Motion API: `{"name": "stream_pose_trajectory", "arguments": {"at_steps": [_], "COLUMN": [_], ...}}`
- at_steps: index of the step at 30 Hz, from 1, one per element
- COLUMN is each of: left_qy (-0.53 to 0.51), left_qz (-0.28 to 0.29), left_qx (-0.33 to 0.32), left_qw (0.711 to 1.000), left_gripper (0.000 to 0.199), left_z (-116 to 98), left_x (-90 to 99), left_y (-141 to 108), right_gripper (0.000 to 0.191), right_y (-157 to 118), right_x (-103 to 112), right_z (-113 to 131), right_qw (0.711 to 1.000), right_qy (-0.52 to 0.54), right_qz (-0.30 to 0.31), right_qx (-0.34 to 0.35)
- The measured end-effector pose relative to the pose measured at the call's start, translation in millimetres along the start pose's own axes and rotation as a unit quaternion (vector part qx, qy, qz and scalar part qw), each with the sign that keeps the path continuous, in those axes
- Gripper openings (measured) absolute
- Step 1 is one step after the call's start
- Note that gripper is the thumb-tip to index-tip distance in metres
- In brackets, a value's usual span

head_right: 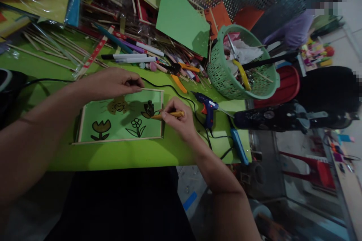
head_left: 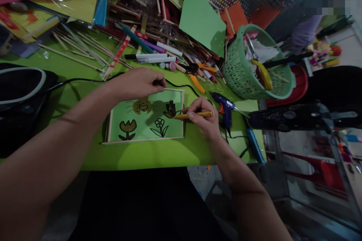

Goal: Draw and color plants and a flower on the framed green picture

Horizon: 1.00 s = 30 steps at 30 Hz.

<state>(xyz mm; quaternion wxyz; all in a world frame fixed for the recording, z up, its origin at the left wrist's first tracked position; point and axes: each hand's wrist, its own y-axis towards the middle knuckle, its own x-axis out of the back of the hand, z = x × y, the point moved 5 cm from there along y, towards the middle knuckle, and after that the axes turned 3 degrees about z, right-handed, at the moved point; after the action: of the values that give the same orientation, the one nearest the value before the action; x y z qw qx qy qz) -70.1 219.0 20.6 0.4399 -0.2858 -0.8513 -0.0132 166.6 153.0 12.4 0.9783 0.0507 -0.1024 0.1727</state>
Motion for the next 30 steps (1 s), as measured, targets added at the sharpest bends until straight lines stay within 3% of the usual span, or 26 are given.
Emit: {"name": "stream_pose_trajectory", "arguments": {"at_steps": [10,19,23,30], "left_qy": [-0.016,0.001,0.03,0.047], "left_qz": [-0.005,-0.001,0.01,0.002], "left_qx": [-0.008,0.022,0.04,0.042], "left_qw": [1.0,1.0,0.999,0.998], "left_gripper": [0.034,0.038,0.041,0.038], "left_z": [3,-4,-6,2], "left_x": [1.1,2.6,4.9,7.9], "left_y": [0,-4,-5,-4], "right_gripper": [0.04,0.026,0.015,0.015], "right_y": [0,-7,-6,-10], "right_x": [16,17,14,13], "right_z": [-5,10,19,17], "right_qw": [0.996,0.994,0.994,0.997], "right_qy": [-0.026,-0.065,-0.062,-0.054], "right_qz": [-0.08,-0.074,-0.036,-0.033], "right_qx": [0.032,0.053,0.086,0.037]}}
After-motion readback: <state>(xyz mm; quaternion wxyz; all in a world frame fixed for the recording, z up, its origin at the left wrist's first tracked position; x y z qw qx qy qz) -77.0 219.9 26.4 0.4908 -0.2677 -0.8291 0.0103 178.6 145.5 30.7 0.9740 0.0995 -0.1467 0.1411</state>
